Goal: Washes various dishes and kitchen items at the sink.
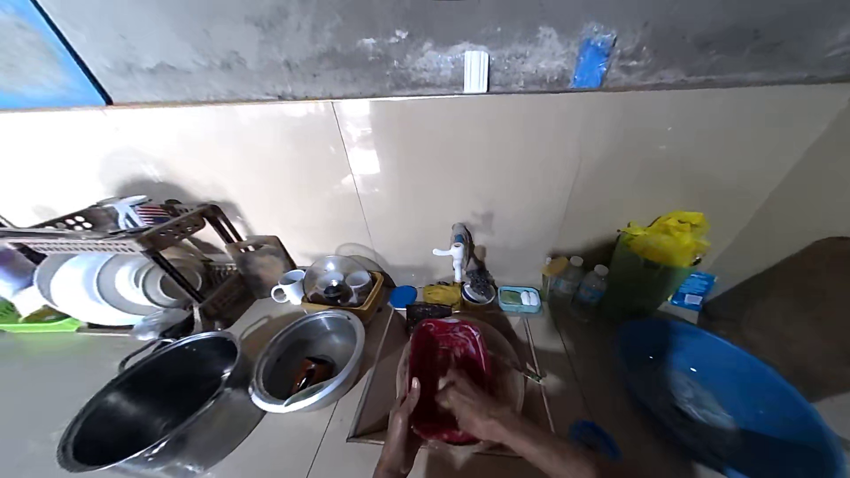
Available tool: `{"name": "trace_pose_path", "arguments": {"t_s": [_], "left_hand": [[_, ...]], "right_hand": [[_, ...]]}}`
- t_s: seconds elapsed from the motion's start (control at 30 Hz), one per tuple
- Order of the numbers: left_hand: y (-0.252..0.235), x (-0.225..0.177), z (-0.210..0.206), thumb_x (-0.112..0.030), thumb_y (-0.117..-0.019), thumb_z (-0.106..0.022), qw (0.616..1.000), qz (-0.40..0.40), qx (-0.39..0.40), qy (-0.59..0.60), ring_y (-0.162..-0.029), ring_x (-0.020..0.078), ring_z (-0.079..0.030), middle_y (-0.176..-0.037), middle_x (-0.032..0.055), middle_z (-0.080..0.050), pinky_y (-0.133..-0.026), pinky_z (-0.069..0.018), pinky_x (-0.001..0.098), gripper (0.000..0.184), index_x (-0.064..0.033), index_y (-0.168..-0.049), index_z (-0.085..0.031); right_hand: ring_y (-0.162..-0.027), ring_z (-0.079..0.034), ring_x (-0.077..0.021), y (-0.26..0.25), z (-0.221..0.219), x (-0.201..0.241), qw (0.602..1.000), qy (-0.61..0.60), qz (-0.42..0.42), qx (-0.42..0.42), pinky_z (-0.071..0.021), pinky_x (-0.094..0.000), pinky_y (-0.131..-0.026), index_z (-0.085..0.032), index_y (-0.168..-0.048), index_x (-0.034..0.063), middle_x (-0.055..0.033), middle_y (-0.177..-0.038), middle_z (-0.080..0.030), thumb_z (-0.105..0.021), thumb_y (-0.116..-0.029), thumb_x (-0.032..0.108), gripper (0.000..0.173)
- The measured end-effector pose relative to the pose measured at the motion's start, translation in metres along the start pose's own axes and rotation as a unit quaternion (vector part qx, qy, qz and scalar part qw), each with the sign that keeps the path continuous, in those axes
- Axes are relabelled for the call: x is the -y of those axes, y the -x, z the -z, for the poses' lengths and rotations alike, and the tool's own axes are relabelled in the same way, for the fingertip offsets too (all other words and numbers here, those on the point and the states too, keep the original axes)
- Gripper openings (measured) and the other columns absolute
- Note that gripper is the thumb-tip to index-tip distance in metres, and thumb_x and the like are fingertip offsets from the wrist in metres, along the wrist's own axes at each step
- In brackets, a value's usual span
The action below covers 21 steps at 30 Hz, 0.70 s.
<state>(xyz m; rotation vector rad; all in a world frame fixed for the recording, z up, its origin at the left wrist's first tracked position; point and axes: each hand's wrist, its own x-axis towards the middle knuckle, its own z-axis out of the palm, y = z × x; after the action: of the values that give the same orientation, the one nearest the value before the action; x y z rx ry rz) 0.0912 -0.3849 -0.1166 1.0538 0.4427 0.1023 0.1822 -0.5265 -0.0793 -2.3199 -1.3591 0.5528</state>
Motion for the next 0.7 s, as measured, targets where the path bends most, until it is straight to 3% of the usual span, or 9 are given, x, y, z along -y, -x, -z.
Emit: {"name": "trace_pose_path", "arguments": {"t_s": [0.1, 0.17, 0.2, 0.27, 0.33, 0.4, 0.5, 0.63, 0.7], "left_hand": [[0.0, 0.004, -0.003, -0.032, -0.1113, -0.035, 1.0, 0.004, 0.01, 0.017, -0.103, 0.0275, -0.07, -0.118, 0.0183, -0.069, -0.087, -0.06, 0.0468, 0.048, -0.004, -0.149, -0.041], [0.002, 0.001, 0.001, -0.032, -0.1099, -0.04, 1.0, 0.007, -0.007, 0.0, -0.106, 0.0295, -0.07, -0.124, 0.019, -0.067, -0.086, -0.0604, 0.0485, 0.049, -0.0077, -0.152, -0.039], [0.001, -0.002, 0.006, -0.033, -0.1076, -0.043, 1.0, 0.004, -0.014, -0.014, -0.109, 0.0313, -0.069, -0.129, 0.0198, -0.065, -0.086, -0.0601, 0.0503, 0.055, -0.012, -0.157, -0.035], [0.0, -0.007, 0.012, -0.034, -0.1074, -0.041, 1.0, -0.01, -0.024, -0.009, -0.108, 0.0287, -0.069, -0.128, 0.0188, -0.065, -0.085, -0.0599, 0.0484, 0.055, -0.0107, -0.157, -0.033], [-0.008, -0.005, 0.009, -0.036, -0.1085, -0.035, 0.999, -0.037, 0.002, 0.02, -0.109, 0.0223, -0.068, -0.127, 0.0156, -0.065, -0.09, -0.0586, 0.0433, 0.056, -0.0057, -0.155, -0.032], [-0.009, 0.0, 0.003, -0.035, -0.1094, -0.033, 0.998, -0.034, 0.028, 0.035, -0.11, 0.0225, -0.068, -0.124, 0.0159, -0.067, -0.094, -0.0577, 0.0434, 0.053, -0.0016, -0.15, -0.039], [-0.006, -0.004, -0.001, -0.031, -0.1094, -0.033, 0.999, -0.016, 0.034, 0.03, -0.11, 0.024, -0.068, -0.123, 0.0164, -0.068, -0.094, -0.0577, 0.0439, 0.048, -0.0014, -0.147, -0.042], [-0.013, 0.005, 0.001, -0.033, -0.1097, -0.031, 0.997, -0.024, 0.051, 0.046, -0.114, 0.0228, -0.067, -0.125, 0.0149, -0.068, -0.097, -0.0563, 0.0442, 0.049, -0.0024, -0.145, -0.045], [-0.01, 0.009, 0.005, -0.031, -0.1095, -0.034, 0.999, -0.007, 0.039, 0.031, -0.11, 0.025, -0.068, -0.123, 0.0171, -0.068, -0.095, -0.0575, 0.0454, 0.048, -0.0012, -0.146, -0.044]], "right_hand": [[-0.125, -0.056, -0.0451, -0.026, 0.002, 0.001, 0.997, -0.031, 0.014, -0.065, -0.0423, -0.0522, -0.111, -0.069, -0.108, -0.012, -0.0317, -0.125, -0.062, -0.063, -0.089, -0.006, 0.021], [-0.124, -0.06, -0.0407, -0.04, 0.015, -0.014, 0.99, -0.027, -0.067, -0.122, -0.0464, -0.0511, -0.109, -0.066, -0.125, -0.0059, -0.0272, -0.129, -0.063, -0.063, -0.092, 0.0, 0.034], [-0.124, -0.06, -0.0422, -0.04, 0.021, -0.018, 0.987, -0.015, -0.114, -0.114, -0.0469, -0.054, -0.108, -0.059, -0.137, -0.0026, -0.0274, -0.132, -0.062, -0.065, -0.0936, 0.005, 0.045], [-0.118, -0.061, -0.0475, -0.029, 0.017, -0.007, 0.988, -0.009, -0.13, -0.078, -0.0482, -0.0609, -0.102, -0.048, -0.144, -0.0036, -0.0315, -0.125, -0.062, -0.07, -0.09, 0.005, 0.058], [-0.115, -0.062, -0.0465, -0.025, 0.005, 0.008, 0.996, -0.021, -0.068, -0.063, -0.0483, -0.06, -0.101, -0.06, -0.128, -0.0077, -0.0306, -0.119, -0.065, -0.069, -0.0902, 0.004, 0.04], [-0.122, -0.06, -0.0435, -0.037, 0.002, 0.003, 0.995, -0.029, -0.011, -0.098, -0.0443, -0.0543, -0.109, -0.067, -0.117, -0.0099, -0.0288, -0.123, -0.065, -0.066, -0.0899, 0.001, 0.029], [-0.133, -0.054, -0.0378, -0.056, 0.013, -0.023, 0.988, 0.039, -0.019, -0.145, -0.0416, -0.0482, -0.114, -0.069, -0.121, -0.0051, -0.0219, -0.133, -0.064, -0.061, -0.0922, 0.002, 0.031], [-0.136, -0.049, -0.043, -0.048, 0.001, -0.016, 0.99, 0.062, 0.049, -0.115, -0.0389, -0.0507, -0.115, -0.069, -0.112, -0.0116, -0.0265, -0.134, -0.061, -0.065, -0.0877, 0.0, 0.027], [-0.134, -0.048, -0.0456, -0.047, -0.002, -0.017, 0.991, 0.09, 0.049, -0.085, -0.0407, -0.0519, -0.113, -0.067, -0.115, -0.0119, -0.0286, -0.137, -0.057, -0.065, -0.0878, -0.003, 0.029]]}}
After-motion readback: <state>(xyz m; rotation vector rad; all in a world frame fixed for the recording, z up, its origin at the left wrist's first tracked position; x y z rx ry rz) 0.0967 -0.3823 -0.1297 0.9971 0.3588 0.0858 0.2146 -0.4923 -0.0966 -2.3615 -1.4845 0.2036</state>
